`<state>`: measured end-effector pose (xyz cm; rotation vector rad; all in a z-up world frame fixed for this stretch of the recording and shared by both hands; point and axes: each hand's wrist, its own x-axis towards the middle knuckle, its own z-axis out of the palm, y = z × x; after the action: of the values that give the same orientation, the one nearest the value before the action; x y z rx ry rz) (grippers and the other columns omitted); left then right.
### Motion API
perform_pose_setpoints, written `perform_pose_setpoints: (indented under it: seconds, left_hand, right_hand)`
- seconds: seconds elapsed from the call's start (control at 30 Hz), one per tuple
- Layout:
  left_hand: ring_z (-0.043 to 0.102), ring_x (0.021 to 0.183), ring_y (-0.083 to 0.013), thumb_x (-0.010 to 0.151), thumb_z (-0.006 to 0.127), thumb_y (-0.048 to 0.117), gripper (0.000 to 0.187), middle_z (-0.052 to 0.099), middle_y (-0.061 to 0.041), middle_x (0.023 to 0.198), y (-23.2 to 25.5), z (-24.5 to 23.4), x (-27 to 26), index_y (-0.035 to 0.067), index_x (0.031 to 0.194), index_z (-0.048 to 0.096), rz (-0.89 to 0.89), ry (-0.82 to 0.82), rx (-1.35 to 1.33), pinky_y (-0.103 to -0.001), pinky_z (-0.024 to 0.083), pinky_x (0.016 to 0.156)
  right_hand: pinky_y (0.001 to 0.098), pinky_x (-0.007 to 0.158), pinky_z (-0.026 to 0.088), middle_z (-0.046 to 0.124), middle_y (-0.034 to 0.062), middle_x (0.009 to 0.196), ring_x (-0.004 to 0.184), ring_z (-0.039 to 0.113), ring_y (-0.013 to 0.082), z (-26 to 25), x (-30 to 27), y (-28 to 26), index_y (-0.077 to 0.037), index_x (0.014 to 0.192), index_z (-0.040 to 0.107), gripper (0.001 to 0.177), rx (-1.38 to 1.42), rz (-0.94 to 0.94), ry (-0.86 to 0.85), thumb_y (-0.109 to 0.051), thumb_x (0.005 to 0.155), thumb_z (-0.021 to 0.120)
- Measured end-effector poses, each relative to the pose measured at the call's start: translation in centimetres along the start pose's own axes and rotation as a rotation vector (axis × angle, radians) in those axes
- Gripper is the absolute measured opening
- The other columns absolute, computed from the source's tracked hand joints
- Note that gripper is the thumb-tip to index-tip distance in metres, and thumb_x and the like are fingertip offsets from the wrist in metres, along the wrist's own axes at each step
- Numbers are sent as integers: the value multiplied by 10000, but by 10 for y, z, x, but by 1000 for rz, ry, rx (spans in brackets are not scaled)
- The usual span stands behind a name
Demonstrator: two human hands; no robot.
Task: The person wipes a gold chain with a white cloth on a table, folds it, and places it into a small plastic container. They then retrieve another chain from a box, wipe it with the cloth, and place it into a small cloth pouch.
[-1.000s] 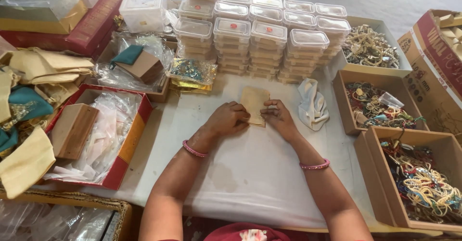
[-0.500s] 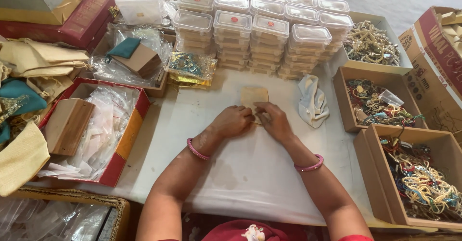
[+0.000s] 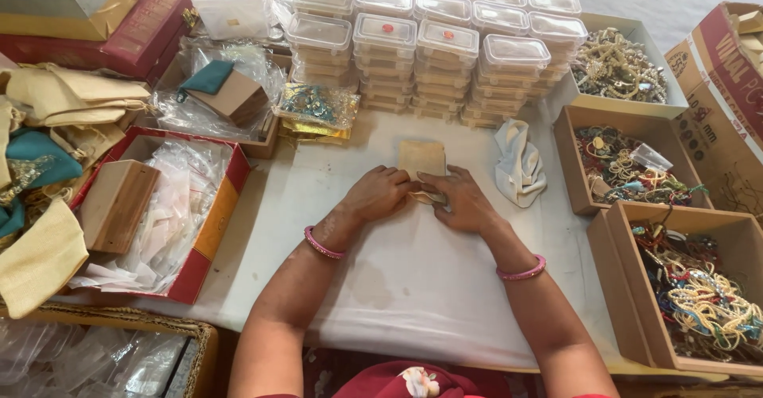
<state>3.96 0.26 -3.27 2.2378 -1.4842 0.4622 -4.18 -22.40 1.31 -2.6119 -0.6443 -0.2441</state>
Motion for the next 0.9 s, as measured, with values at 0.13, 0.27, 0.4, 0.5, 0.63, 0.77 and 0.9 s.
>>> perform_pose_setpoints:
  seconds: [0.13, 0.27, 0.4, 0.5, 0.63, 0.77, 0.9]
  left_hand:
    - [682, 925, -258, 862, 692, 181, 251, 693, -33, 958, 2, -5, -1, 163, 1112, 709, -13, 76, -41, -412, 512, 860]
    - [689, 781, -251, 859, 609, 146, 306, 687, -70, 858, 1, -6, 1, 119, 1162, 638, -297, 130, -530, -368, 536, 744]
    - [672, 728, -218, 880, 548, 136, 349, 673, -87, 835, 0, -4, 4, 98, 1221, 611, -482, 198, -755, -341, 533, 691]
    - [683, 730, -196, 885, 562, 154, 346, 697, -83, 843, -4, -3, 2, 103, 1219, 637, -583, 208, -725, -335, 533, 689]
    - [689, 719, -219, 886, 566, 162, 323, 707, -99, 827, -5, -8, 5, 107, 1183, 681, -674, 146, -716, -352, 538, 684]
    - [707, 822, -275, 862, 589, 158, 317, 734, -119, 904, -18, 5, 4, 105, 1140, 731, -609, 237, -563, -372, 556, 759]
    - [711, 960, -320, 836, 627, 156, 261, 757, -109, 969, -19, 16, 1, 121, 1065, 748, -418, 360, -285, -425, 543, 865]
  right_hand:
    - [405, 1075, 467, 752, 104, 1158, 1178, 620, 313, 29, -7, 17, -163, 1349, 656, 483, 36, 85, 95, -31, 885, 679]
    - [319, 1002, 515, 683, 68, 1207, 1138, 642, 148, 50, -3, 39, -51, 1293, 615, 390, 861, 139, 143, 44, 917, 573]
    - [243, 998, 485, 628, 41, 1204, 1137, 597, 106, 54, 0, 38, -2, 1266, 587, 242, 1048, 234, 234, 27, 1025, 586]
    - [251, 833, 541, 637, 39, 1092, 949, 635, 100, 35, 6, 9, -72, 1248, 508, 418, 1071, 363, 169, 66, 889, 672]
    - [239, 878, 547, 680, 64, 1119, 993, 657, 85, 48, 8, 23, -59, 1283, 521, 419, 1066, 363, 167, -1, 898, 678]
    - [302, 914, 528, 678, 122, 1178, 1044, 632, 183, 54, 13, 29, -92, 1364, 608, 445, 618, 375, 170, -146, 948, 756]
    - [515, 1024, 413, 584, 235, 1378, 1178, 551, 333, 49, 14, 28, -37, 1386, 572, 671, -109, 0, 400, -195, 797, 852]
